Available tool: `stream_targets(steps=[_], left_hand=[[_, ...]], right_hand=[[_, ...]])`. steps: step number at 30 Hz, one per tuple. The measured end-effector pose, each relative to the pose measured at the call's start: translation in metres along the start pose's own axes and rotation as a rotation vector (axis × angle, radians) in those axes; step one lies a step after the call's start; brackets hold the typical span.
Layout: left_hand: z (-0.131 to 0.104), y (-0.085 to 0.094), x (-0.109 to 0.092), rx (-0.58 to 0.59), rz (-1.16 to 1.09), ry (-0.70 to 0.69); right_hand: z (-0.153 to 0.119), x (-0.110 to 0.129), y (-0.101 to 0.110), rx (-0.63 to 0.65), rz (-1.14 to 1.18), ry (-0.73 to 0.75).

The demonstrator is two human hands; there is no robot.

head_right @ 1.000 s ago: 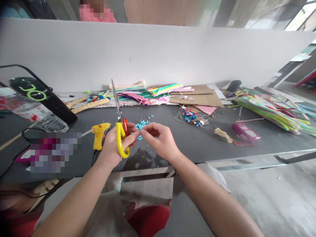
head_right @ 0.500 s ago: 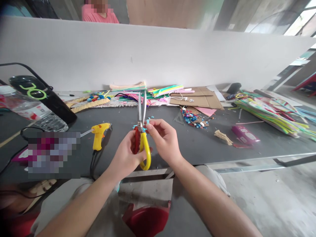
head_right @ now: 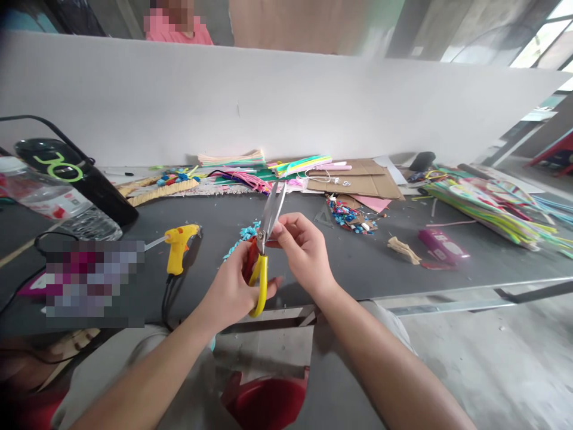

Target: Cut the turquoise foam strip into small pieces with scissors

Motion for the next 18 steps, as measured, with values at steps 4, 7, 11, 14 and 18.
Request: stream_targets(steps=[4,7,11,14,18], left_hand=[[-0.0011,0.0061,-0.0043,-0.056,0.071,-0.01],[-0.002,0.0085,-0.0058,-0.079,0.07,-0.024],[-0.0021,0.0068,-0.0039,-0.077,0.114,-0.027],[-0.0024,0.0059,-0.0028,-0.084,0.114,-0.027],[-0.0035,0.0071,-0.0059,-0.104,0.059,-0.037]], right_hand=[[0.0005,0.0022,0.0015,0.001,-0.06,-0.001],[0.0009,0.0028,0.0032,-0.003,-0.076,-0.001],[0.0012,0.0032,0.0048,0.005,-0.084,0.015],[0.0013,0.003,0.005,0.002,-0.111,0.015],[0.0014,0.0037,0.0041,0.008,-0.125,0.028]])
Point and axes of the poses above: each hand's wrist, its own z-axis towards the middle knuckle, its own y-axis out of the back of the hand, x = y × z, the point moved 4 cm from there along z, towards the middle knuckle, and after that the axes turned 10 degrees about z, right-handed, at the moved point
